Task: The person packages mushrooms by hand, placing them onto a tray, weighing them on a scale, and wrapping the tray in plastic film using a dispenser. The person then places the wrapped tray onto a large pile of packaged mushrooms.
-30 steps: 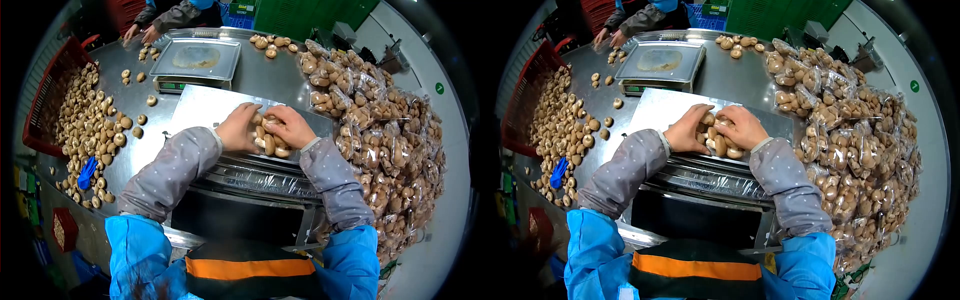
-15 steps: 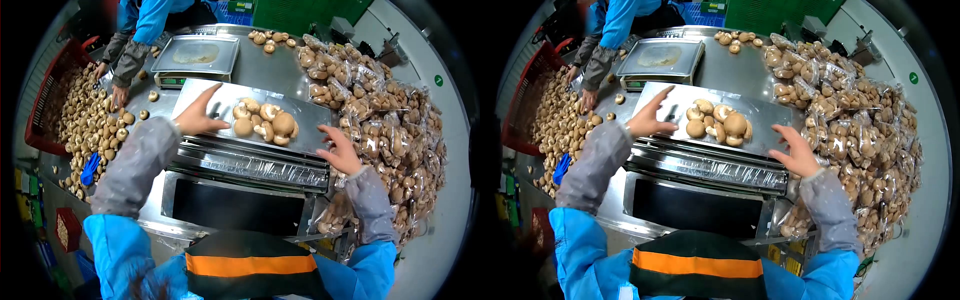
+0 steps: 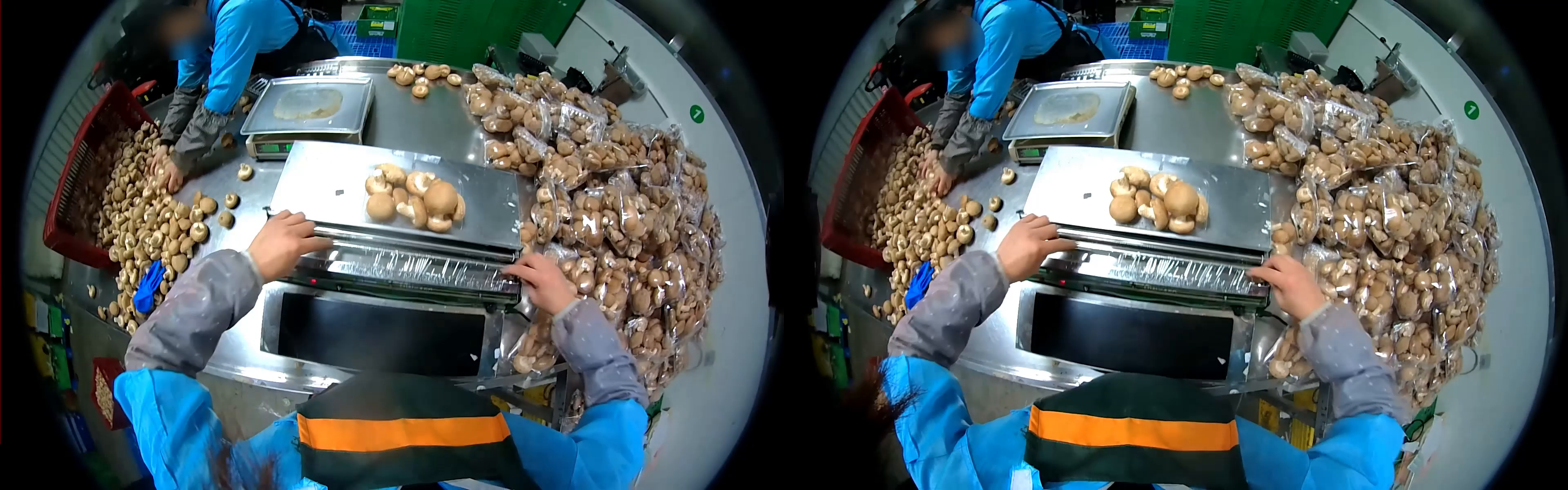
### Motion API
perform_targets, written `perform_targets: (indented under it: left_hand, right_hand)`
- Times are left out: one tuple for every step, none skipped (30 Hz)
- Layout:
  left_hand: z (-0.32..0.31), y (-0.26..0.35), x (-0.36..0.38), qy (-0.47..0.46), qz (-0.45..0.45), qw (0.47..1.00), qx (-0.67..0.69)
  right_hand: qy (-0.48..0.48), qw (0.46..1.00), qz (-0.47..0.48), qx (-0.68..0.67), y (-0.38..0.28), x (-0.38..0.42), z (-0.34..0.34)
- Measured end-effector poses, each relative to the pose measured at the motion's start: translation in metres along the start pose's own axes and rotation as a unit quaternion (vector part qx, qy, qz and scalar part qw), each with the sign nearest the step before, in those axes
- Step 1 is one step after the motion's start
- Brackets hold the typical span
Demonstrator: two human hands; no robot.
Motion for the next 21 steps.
perform_targets:
  left_hand:
    - [-0.006,0.012,-0.006,0.014,-0.022,1.000,-0.012]
    - [-0.019,0.014,-0.012,-0.006,-0.019,0.999,-0.029]
    - [-0.028,0.016,-0.018,0.000,-0.032,0.999,-0.033]
    - [-0.033,0.015,-0.023,-0.005,-0.020,1.000,-0.024]
    - [-0.037,0.014,-0.024,-0.008,-0.009,1.000,-0.015]
    - [-0.037,0.009,-0.022,0.005,0.017,1.000,0.012]
    - [-0.042,0.000,-0.014,0.001,0.053,0.994,0.092]
    - [-0.047,-0.011,-0.001,-0.001,0.090,0.981,0.172]
    - [-0.041,-0.014,0.004,-0.002,0.126,0.960,0.248]
    - [-0.047,-0.023,0.019,-0.071,0.227,0.907,0.347]
    - [-0.052,-0.026,0.036,-0.113,0.345,0.761,0.538]
    - [-0.045,-0.035,0.037,-0.053,0.328,0.693,0.639]
    - [-0.037,-0.045,0.039,0.007,0.305,0.613,0.729]
    - [-0.013,-0.056,0.031,0.115,0.298,0.548,0.773]
    - [0.011,-0.067,0.017,0.220,0.285,0.473,0.804]
    - [0.025,-0.080,-0.006,0.267,0.243,0.455,0.814]
    - [0.041,-0.101,-0.031,0.314,0.199,0.436,0.820]
    - [0.031,-0.133,-0.061,0.318,0.193,0.495,0.785]
    - [0.008,-0.158,-0.087,0.324,0.186,0.552,0.746]
    - [-0.019,-0.162,-0.105,0.236,0.274,0.752,0.552]
    - [-0.044,-0.163,-0.124,0.130,0.340,0.880,0.306]
  right_hand:
    - [0.007,1.000,0.011,-0.011,-0.006,-0.008,-0.008]
    - [-0.008,1.000,0.012,0.017,-0.007,-0.011,-0.022]
    - [0.001,1.000,0.018,0.024,-0.007,-0.016,-0.029]
    - [0.026,1.000,-0.004,-0.010,-0.006,-0.017,-0.029]
    - [0.052,0.997,-0.025,-0.044,-0.003,-0.017,-0.028]
    - [0.080,0.991,-0.033,-0.101,0.002,-0.014,-0.029]
    - [0.066,0.982,-0.052,-0.171,0.008,-0.009,-0.030]
    - [0.052,0.967,-0.070,-0.239,0.014,-0.002,-0.030]
    - [0.037,0.948,-0.086,-0.306,0.013,0.001,-0.025]
    - [-0.035,0.872,-0.187,-0.451,0.019,0.013,-0.029]
    - [-0.068,0.855,-0.209,-0.469,0.011,0.015,-0.013]
    - [-0.018,0.815,-0.207,-0.541,0.007,0.014,0.011]
    - [0.028,0.804,-0.207,-0.557,0.006,0.006,0.041]
    - [0.091,0.783,-0.161,-0.594,0.010,-0.007,0.068]
    - [0.161,0.747,-0.146,-0.628,0.014,-0.026,0.091]
    - [0.214,0.687,-0.062,-0.692,0.034,-0.047,0.105]
    - [0.302,0.614,-0.097,-0.722,0.046,-0.077,0.110]
    - [0.318,0.600,-0.053,-0.732,0.057,-0.114,0.111]
    - [0.341,0.706,-0.066,-0.617,0.095,-0.139,0.094]
    - [0.337,0.848,-0.183,-0.366,0.107,-0.168,0.074]
    - [0.191,0.924,-0.222,-0.245,0.148,-0.185,0.017]
Point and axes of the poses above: each hand's wrist, its own x-axis away from the middle knuckle, its own z-axis out of the back of the hand, y = z × x, the point moved 9 cm from there along -x, towards the middle knuckle, and after that the axes turned 2 degrees about -x, right-handed, at the moved point
